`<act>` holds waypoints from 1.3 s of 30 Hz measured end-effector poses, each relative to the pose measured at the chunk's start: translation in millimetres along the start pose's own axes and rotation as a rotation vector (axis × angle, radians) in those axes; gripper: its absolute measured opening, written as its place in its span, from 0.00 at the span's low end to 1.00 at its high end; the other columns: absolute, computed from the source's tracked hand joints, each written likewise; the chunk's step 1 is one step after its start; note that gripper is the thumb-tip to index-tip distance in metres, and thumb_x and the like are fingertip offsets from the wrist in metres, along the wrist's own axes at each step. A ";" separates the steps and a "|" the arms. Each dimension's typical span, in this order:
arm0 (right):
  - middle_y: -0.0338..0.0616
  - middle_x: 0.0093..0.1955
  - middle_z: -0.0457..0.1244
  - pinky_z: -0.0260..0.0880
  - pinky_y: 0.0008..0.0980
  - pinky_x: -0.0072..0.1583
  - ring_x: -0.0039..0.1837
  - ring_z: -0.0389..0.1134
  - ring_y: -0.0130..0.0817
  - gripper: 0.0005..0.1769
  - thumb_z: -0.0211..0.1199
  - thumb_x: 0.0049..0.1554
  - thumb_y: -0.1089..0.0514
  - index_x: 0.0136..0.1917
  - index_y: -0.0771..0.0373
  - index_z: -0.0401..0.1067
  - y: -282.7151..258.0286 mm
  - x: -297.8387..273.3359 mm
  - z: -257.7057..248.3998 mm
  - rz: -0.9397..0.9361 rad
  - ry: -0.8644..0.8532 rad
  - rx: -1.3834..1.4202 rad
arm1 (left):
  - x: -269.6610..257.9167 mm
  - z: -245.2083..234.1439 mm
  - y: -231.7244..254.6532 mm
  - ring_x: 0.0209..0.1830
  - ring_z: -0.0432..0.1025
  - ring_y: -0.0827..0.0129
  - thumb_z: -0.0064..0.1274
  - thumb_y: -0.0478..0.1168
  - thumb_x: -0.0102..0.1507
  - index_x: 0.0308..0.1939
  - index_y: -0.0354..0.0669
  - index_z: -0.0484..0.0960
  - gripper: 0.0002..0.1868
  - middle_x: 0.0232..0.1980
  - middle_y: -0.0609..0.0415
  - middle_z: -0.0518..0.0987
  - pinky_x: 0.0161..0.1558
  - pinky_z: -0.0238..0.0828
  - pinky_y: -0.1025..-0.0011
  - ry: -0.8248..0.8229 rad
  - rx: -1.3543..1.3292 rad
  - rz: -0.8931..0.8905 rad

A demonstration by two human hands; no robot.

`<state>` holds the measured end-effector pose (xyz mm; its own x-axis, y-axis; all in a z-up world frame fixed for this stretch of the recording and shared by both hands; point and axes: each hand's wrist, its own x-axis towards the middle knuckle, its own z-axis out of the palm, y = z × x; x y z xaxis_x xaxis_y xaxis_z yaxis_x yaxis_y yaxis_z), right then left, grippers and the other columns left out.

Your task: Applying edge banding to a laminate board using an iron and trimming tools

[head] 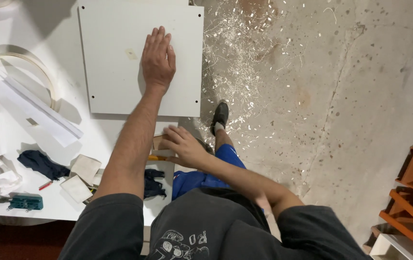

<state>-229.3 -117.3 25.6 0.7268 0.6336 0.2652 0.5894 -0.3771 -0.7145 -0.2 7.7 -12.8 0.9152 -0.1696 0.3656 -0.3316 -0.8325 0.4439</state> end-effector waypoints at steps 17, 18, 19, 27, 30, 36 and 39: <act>0.54 0.45 0.63 0.62 0.51 0.45 0.49 0.60 0.55 0.06 0.58 0.58 0.72 0.41 0.66 0.71 -38.6 39.8 81.7 -0.109 0.136 0.180 | 1.2 5.0 -4.1 0.74 0.63 0.53 0.39 0.40 0.73 0.64 0.35 0.80 0.21 0.71 0.41 0.73 0.76 0.53 0.56 -0.006 0.007 -0.002; 0.54 0.45 0.63 0.62 0.51 0.45 0.49 0.60 0.55 0.06 0.58 0.58 0.72 0.41 0.66 0.71 -36.8 31.4 77.0 -0.108 0.134 0.182 | -0.3 3.0 -2.5 0.74 0.63 0.53 0.39 0.40 0.73 0.64 0.35 0.80 0.21 0.71 0.41 0.73 0.76 0.53 0.56 -0.007 0.007 -0.003; 0.56 0.51 0.63 0.67 0.52 0.49 0.52 0.64 0.55 0.07 0.57 0.59 0.69 0.51 0.64 0.69 -33.5 24.9 71.8 -0.055 -0.003 0.243 | 0.8 1.2 -1.2 0.75 0.63 0.52 0.38 0.41 0.74 0.65 0.35 0.79 0.22 0.71 0.41 0.73 0.76 0.53 0.55 -0.020 0.004 -0.010; 0.36 0.43 0.70 0.75 0.30 0.47 0.42 0.71 0.34 0.12 0.65 0.61 0.52 0.58 0.50 0.77 90.4 62.1 -152.2 0.136 -0.697 -0.104 | 1.5 -0.1 -1.0 0.73 0.64 0.51 0.39 0.40 0.73 0.63 0.34 0.81 0.21 0.70 0.40 0.74 0.75 0.54 0.54 0.005 0.003 0.006; 0.33 0.43 0.69 0.71 0.32 0.45 0.44 0.68 0.30 0.18 0.68 0.60 0.47 0.63 0.45 0.77 130.9 85.2 -186.2 -0.154 -0.644 -0.330 | 4.8 -0.5 0.5 0.74 0.63 0.51 0.38 0.40 0.73 0.63 0.33 0.81 0.22 0.70 0.40 0.73 0.75 0.53 0.54 0.004 -0.006 0.018; 0.35 0.40 0.67 0.68 0.38 0.50 0.45 0.68 0.34 0.16 0.64 0.61 0.41 0.60 0.42 0.78 145.5 105.0 -180.5 -0.247 -0.754 -0.373 | 4.3 -2.1 1.4 0.74 0.64 0.52 0.37 0.41 0.74 0.65 0.35 0.79 0.22 0.71 0.41 0.73 0.76 0.53 0.55 -0.030 0.000 -0.019; 0.33 0.40 0.69 0.70 0.38 0.51 0.44 0.69 0.32 0.15 0.67 0.59 0.41 0.58 0.40 0.80 139.3 103.1 -171.4 -0.270 -0.738 -0.362 | 3.6 -2.1 2.4 0.75 0.63 0.53 0.37 0.42 0.73 0.64 0.35 0.79 0.22 0.71 0.42 0.72 0.76 0.52 0.55 -0.030 -0.003 -0.014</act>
<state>-11.9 -220.3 64.3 0.2047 0.9618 -0.1816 0.8762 -0.2628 -0.4040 1.8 6.2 -8.7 0.9263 -0.1740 0.3343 -0.3194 -0.8331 0.4515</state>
